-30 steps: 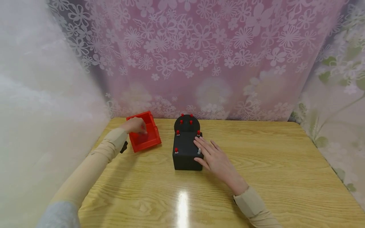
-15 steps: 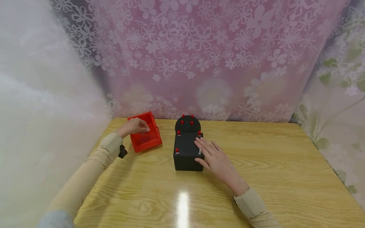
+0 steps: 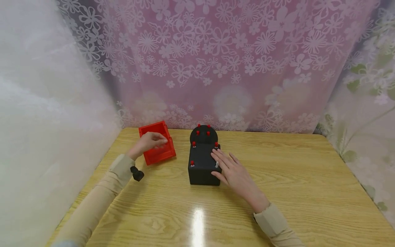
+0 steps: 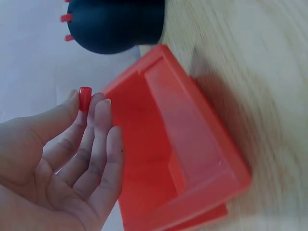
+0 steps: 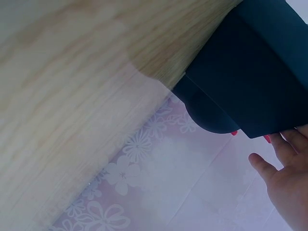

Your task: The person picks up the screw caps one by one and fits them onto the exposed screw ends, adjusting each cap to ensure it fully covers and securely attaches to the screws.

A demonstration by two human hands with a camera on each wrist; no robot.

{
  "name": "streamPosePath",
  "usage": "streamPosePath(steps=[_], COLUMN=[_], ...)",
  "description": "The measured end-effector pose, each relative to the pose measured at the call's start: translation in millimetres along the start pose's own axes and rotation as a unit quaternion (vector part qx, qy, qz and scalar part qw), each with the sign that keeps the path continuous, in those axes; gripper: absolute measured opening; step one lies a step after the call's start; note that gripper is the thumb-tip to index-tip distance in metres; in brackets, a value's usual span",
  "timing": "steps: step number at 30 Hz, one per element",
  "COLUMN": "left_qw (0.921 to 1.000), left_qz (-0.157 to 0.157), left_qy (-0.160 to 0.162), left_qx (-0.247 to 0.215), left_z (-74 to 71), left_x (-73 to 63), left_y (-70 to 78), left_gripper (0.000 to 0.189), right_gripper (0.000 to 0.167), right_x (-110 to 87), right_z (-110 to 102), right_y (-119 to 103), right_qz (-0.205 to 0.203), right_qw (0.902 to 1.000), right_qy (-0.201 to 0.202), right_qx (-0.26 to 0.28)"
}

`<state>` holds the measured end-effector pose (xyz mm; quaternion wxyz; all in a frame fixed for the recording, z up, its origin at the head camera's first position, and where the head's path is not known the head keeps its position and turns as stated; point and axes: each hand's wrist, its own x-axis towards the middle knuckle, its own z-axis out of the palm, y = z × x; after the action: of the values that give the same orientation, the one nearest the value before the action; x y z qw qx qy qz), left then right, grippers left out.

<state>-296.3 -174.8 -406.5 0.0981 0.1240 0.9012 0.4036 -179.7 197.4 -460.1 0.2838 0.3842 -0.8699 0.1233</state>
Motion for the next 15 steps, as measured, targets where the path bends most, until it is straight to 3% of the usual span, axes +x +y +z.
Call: streamPosePath(steps=[6, 15], left_qw=[0.9991, 0.9925], left_qz=[0.016, 0.013], left_qy=[0.015, 0.036], left_qx=[-0.038, -0.116], left_z=[11.8, 33.6], left_x=[-6.0, -11.5], left_y=[4.0, 8.5], left_gripper=[0.027, 0.029], right_gripper=[0.071, 0.077], right_x=[-0.3, -1.4], right_z=[-0.5, -1.9], right_y=[-0.6, -1.7], right_qz=[0.004, 0.019], right_qw=[1.0, 0.9995], right_qy=[-0.006, -0.024], right_qx=[0.0, 0.0])
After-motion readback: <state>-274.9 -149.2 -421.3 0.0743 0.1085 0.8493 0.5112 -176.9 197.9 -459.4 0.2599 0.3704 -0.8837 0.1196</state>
